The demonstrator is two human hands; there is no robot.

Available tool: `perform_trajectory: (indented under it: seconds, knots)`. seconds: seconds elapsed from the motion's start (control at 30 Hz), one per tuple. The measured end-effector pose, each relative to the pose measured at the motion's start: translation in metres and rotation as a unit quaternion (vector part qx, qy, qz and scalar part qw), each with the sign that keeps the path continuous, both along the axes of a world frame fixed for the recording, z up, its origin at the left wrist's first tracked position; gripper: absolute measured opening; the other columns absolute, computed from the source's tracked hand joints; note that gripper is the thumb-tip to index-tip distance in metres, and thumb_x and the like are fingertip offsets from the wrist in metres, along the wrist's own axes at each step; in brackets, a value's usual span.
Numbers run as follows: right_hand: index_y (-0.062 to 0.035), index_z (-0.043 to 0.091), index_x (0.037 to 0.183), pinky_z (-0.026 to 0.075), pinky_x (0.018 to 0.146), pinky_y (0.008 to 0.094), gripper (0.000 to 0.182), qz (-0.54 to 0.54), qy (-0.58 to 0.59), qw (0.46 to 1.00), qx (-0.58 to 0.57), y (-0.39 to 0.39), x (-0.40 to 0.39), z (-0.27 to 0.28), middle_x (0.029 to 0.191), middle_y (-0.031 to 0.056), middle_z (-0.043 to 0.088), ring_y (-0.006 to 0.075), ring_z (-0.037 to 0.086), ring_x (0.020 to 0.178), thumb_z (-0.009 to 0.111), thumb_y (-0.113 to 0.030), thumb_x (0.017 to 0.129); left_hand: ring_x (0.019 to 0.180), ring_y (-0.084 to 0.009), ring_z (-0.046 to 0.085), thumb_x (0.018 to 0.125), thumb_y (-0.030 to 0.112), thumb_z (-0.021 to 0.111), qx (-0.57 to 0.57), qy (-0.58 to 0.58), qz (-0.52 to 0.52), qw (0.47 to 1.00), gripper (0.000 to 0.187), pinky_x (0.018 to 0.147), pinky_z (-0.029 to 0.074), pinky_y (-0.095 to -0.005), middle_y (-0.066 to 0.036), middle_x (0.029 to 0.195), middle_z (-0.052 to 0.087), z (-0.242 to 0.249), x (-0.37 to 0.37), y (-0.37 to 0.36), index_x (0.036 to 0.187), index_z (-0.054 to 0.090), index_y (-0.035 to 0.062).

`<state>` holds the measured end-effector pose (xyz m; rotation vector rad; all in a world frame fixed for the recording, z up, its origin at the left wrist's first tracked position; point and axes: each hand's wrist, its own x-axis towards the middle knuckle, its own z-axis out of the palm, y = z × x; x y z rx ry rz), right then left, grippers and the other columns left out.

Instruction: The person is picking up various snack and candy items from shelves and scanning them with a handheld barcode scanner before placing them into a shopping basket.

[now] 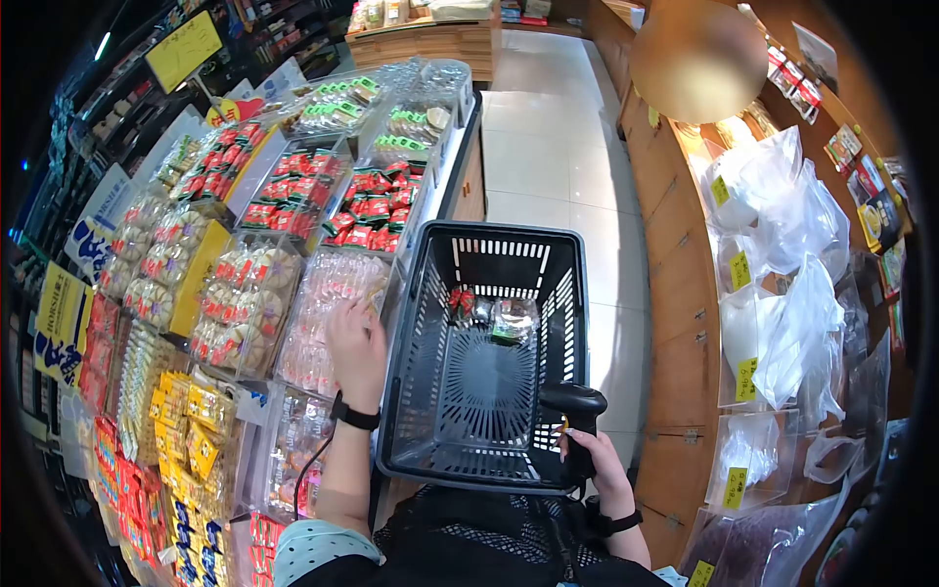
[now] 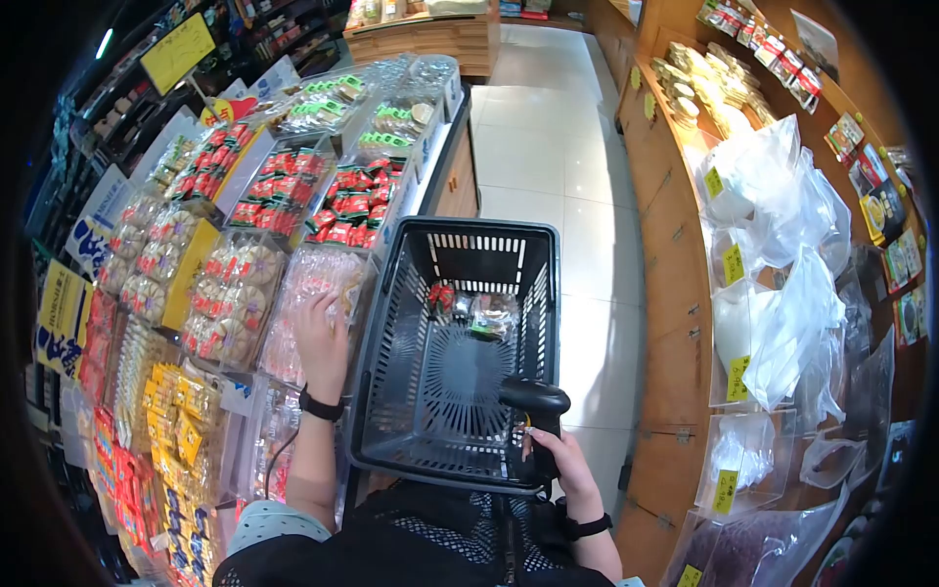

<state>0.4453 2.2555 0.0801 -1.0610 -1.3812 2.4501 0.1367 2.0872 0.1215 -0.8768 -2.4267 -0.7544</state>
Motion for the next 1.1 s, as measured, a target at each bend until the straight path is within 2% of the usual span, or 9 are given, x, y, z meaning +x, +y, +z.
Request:
perform_trajectory:
  seconds: [0.1,0.23,0.33,0.5,0.57,0.6,0.9,1.07,1.1]
  knots:
    - [0.0039,0.057,0.096,0.044,0.064,0.0238,0.029,-0.013,0.003,1.000,-0.004,-0.003,-0.006,-0.002,0.071,0.0049,0.058,0.0128,0.056,0.066,0.053,-0.022,0.084,0.091,-0.0303,0.054,0.078,0.012,0.058,0.056,-0.102,-0.193,0.974,0.024,0.081,0.042,-0.0376,-0.013,0.101,0.057,0.012,0.001,0.064,0.099,0.057,0.0015]
    - [-0.0032,0.060,0.082,0.041,0.082,0.0299,0.018,-0.001,-0.037,0.998,0.046,-0.006,-0.010,-0.017,0.078,0.0017,0.060,0.0123,0.055,0.079,0.058,-0.021,0.082,0.094,-0.0296,0.055,0.076,0.018,0.061,-0.068,-0.196,-0.315,0.926,0.028,0.077,0.045,-0.0395,-0.014,0.097,0.058,-0.072,-0.002,0.148,0.098,0.056,0.0017]
    - [-0.0042,0.062,0.079,0.028,0.097,0.0355,0.019,0.019,-0.073,0.986,0.152,-0.011,-0.016,-0.018,0.080,0.0016,0.062,0.0148,0.050,0.093,0.059,-0.023,0.081,0.104,-0.0335,0.048,0.072,0.022,0.064,-0.249,-0.200,-0.282,0.905,0.041,0.082,0.045,-0.0406,-0.017,0.111,0.049,-0.168,0.001,0.185,0.105,0.052,0.0011]
    - [0.0017,0.062,0.082,0.044,0.077,0.0272,0.016,-0.011,-0.068,0.973,0.220,-0.008,-0.014,-0.032,0.090,0.0079,0.055,0.0150,0.055,0.086,0.059,-0.014,0.080,0.117,-0.0311,0.036,0.064,0.022,0.070,-0.300,-0.161,-0.259,0.904,0.066,0.089,0.041,-0.0449,-0.015,0.121,0.040,-0.238,0.002,0.207,0.119,0.040,0.0014]
    - [-0.0069,0.065,0.072,0.021,0.101,0.0378,0.017,-0.077,-0.064,0.989,0.106,-0.008,-0.017,-0.033,0.087,0.0013,0.062,0.0208,0.037,0.114,0.062,-0.023,0.077,0.125,-0.0286,0.030,0.066,0.024,0.070,-0.335,-0.187,-0.239,0.892,0.075,0.093,0.036,-0.0436,-0.011,0.134,0.033,-0.255,-0.005,0.221,0.127,0.034,0.0038]
    - [-0.0072,0.066,0.073,0.022,0.101,0.0377,0.016,-0.069,-0.065,0.988,0.119,-0.009,-0.017,-0.036,0.089,0.0010,0.062,0.0206,0.036,0.115,0.062,-0.023,0.077,0.126,-0.0288,0.029,0.066,0.025,0.070,-0.339,-0.165,-0.244,0.893,0.075,0.093,0.035,-0.0443,-0.011,0.135,0.033,-0.263,-0.008,0.224,0.128,0.034,0.0045]
    - [-0.0107,0.066,0.091,0.008,0.107,0.0403,0.020,-0.020,-0.076,0.950,0.302,-0.016,-0.024,-0.038,0.082,-0.0007,0.066,0.0163,0.047,0.108,0.061,-0.025,0.078,0.110,-0.0280,0.042,0.067,0.030,0.069,-0.414,-0.141,-0.196,0.878,0.073,0.088,0.037,-0.0375,-0.013,0.123,0.041,-0.268,-0.007,0.239,0.127,0.037,0.0033]
    - [-0.0099,0.065,0.088,0.007,0.107,0.0403,0.019,0.003,-0.070,0.950,0.305,-0.016,-0.027,-0.028,0.077,-0.0013,0.065,0.0138,0.051,0.101,0.060,-0.025,0.078,0.105,-0.0328,0.049,0.042,0.039,0.080,-0.303,-0.340,-0.166,0.875,0.086,0.087,0.043,-0.0402,-0.017,0.110,0.052,-0.252,-0.014,0.220,0.110,0.051,-0.0034]
    - [-0.0097,0.065,0.087,0.007,0.107,0.0401,0.018,0.005,-0.070,0.951,0.302,-0.017,-0.025,-0.029,0.075,-0.0014,0.065,0.0135,0.052,0.099,0.060,-0.026,0.079,0.084,-0.0247,0.059,0.044,0.033,0.082,-0.264,-0.533,-0.234,0.769,0.077,0.077,0.048,-0.0345,-0.013,0.097,0.060,-0.247,-0.032,0.217,0.107,0.053,-0.0027]
